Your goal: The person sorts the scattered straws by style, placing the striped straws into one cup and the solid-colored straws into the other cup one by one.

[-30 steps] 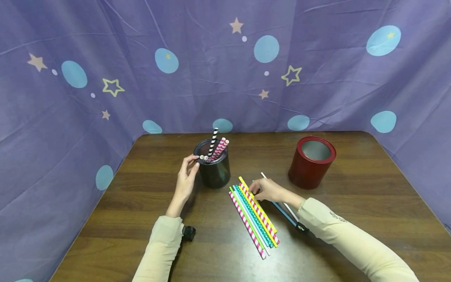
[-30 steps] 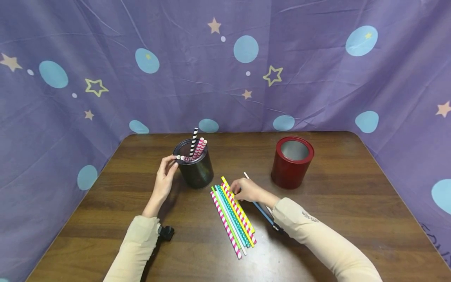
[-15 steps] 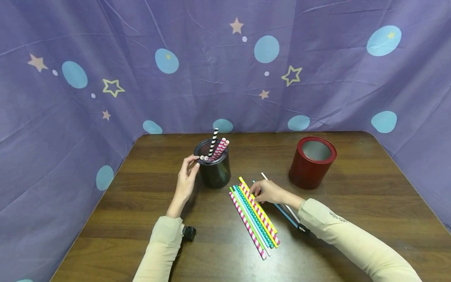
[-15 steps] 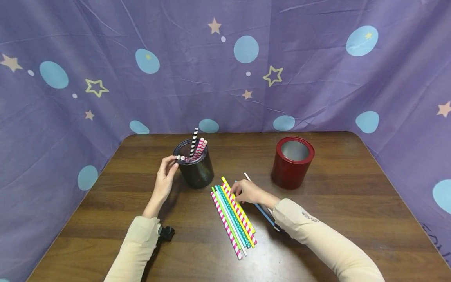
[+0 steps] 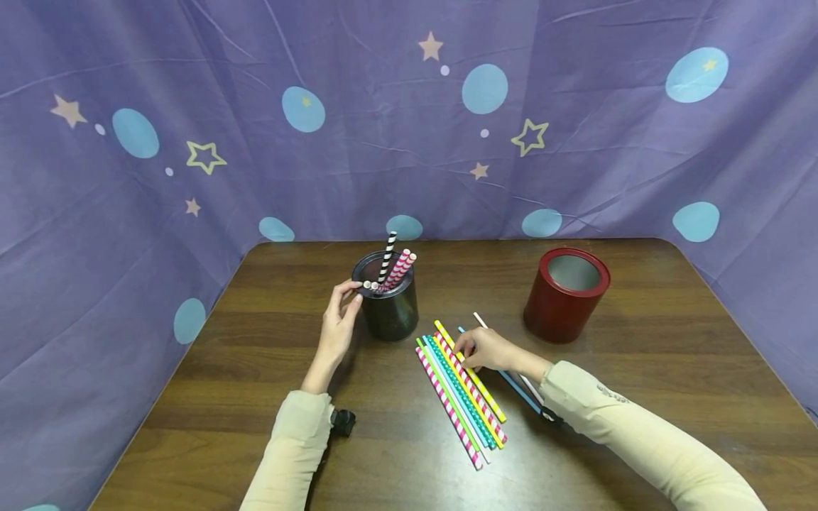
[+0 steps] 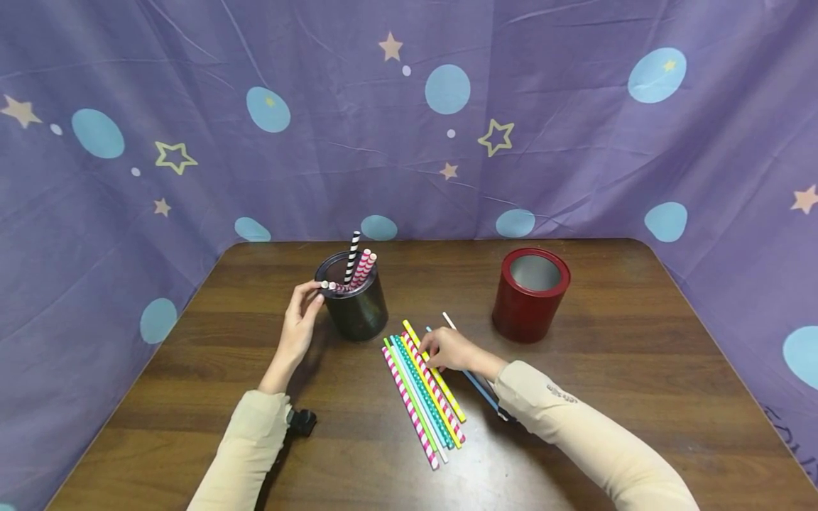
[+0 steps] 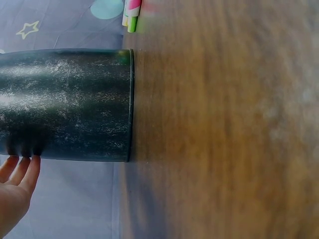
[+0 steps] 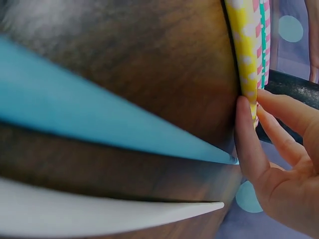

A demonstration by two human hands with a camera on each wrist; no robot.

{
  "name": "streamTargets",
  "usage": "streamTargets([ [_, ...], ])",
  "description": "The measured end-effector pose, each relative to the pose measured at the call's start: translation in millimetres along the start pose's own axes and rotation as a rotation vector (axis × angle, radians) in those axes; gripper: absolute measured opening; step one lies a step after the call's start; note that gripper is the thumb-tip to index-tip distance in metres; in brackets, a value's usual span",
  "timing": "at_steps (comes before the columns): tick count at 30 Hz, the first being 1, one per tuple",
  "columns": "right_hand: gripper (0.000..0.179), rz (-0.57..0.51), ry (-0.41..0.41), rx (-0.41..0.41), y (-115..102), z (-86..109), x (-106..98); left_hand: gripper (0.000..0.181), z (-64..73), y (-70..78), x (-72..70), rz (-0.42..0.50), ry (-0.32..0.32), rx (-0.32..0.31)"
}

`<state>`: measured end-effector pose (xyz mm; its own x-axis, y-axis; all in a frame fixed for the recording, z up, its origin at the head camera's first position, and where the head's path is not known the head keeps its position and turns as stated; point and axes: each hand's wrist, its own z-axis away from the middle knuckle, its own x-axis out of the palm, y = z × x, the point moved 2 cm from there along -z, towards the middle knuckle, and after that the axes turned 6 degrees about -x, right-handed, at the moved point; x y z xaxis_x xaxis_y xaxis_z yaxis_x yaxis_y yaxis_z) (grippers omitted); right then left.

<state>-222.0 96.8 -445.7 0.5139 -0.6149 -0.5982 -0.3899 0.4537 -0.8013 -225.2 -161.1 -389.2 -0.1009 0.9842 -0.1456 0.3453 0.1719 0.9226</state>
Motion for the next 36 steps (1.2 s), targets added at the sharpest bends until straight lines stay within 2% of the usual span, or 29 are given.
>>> streamTargets([
  [7, 0.021, 0.002, -0.002, 0.0, 0.9, 0.9, -0.4, 0.024, -0.2, 0.4, -0.5, -0.002, -0.001, 0.001],
  [20, 0.023, 0.103, 0.011, -0.031, -0.2, 3.7, 1.5, 0.024, 0.4, 0.9, -0.4, -0.002, 0.008, -0.014],
  [27, 0.022, 0.151, 0.028, -0.016, -2.4, 5.4, 2.4, 0.024, -0.4, 1.0, 0.2, -0.009, 0.003, -0.008],
  [36, 0.022, 0.13, 0.057, 0.003, -0.7, 8.1, 3.6, 0.024, 0.8, -0.3, -1.1, -0.014, 0.004, 0.003],
])
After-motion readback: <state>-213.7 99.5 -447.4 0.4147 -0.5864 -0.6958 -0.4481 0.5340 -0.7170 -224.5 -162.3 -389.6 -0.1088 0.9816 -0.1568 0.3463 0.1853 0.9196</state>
